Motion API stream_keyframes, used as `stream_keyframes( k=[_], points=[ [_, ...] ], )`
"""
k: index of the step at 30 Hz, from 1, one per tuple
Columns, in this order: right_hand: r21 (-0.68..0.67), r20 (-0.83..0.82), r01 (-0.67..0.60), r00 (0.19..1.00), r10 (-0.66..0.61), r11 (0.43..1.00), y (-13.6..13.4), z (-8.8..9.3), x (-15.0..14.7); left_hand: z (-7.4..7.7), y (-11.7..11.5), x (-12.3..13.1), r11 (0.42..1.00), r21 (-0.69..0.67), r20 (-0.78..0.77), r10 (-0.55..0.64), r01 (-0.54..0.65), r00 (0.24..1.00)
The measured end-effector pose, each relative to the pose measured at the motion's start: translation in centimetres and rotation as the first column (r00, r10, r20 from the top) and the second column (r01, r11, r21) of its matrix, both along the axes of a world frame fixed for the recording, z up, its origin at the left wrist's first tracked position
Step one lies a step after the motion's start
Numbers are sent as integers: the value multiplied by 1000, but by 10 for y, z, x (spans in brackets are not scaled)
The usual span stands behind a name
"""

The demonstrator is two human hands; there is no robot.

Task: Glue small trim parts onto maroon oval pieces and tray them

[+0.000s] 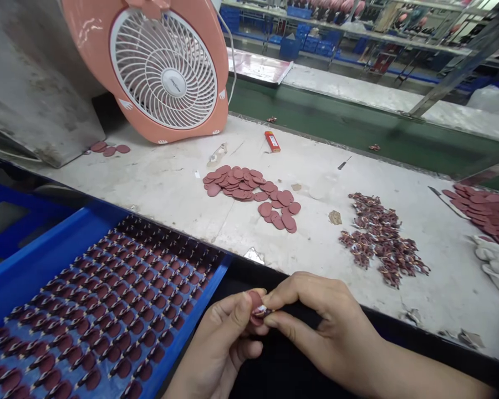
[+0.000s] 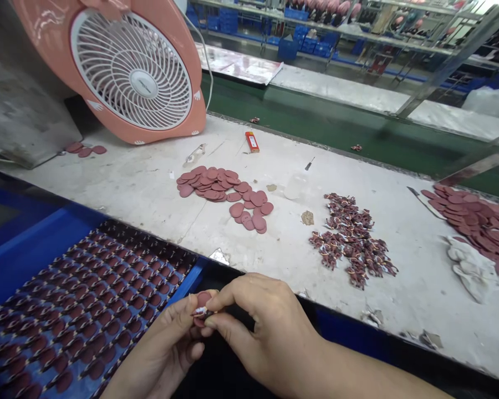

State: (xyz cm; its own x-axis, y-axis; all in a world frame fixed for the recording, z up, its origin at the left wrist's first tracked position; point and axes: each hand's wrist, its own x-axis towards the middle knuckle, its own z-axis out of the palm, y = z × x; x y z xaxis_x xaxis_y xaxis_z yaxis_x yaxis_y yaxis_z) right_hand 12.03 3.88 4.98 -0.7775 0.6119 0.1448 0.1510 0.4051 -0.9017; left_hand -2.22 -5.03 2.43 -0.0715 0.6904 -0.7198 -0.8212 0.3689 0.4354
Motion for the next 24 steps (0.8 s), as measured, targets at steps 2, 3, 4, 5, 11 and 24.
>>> stream_keyframes(
  k=[2,3,4,5,11,24],
  points=[
    [14,21,-13,1000,13,1000,0,2,1,-2,0,-2,999,44,3,-24,24,1000],
    [46,28,-12,1000,11,999,0,3,2,-3,0,-3,997,69,9,-43,42,999],
    [92,30,-1,1000,-2,996,0,4,3,-4,1,-4,995,85,18,-61,60,998],
    [145,22,20,999,-23,989,1,5,4,-4,1,-5,993,92,30,-75,72,997],
    [133,-13,21,1000,-19,991,8,5,3,-13,2,-11,982,158,127,-127,106,984],
    [356,-45,122,993,-113,926,6,-10,-13,-15,6,-17,990,137,-167,1,23,986]
  ],
)
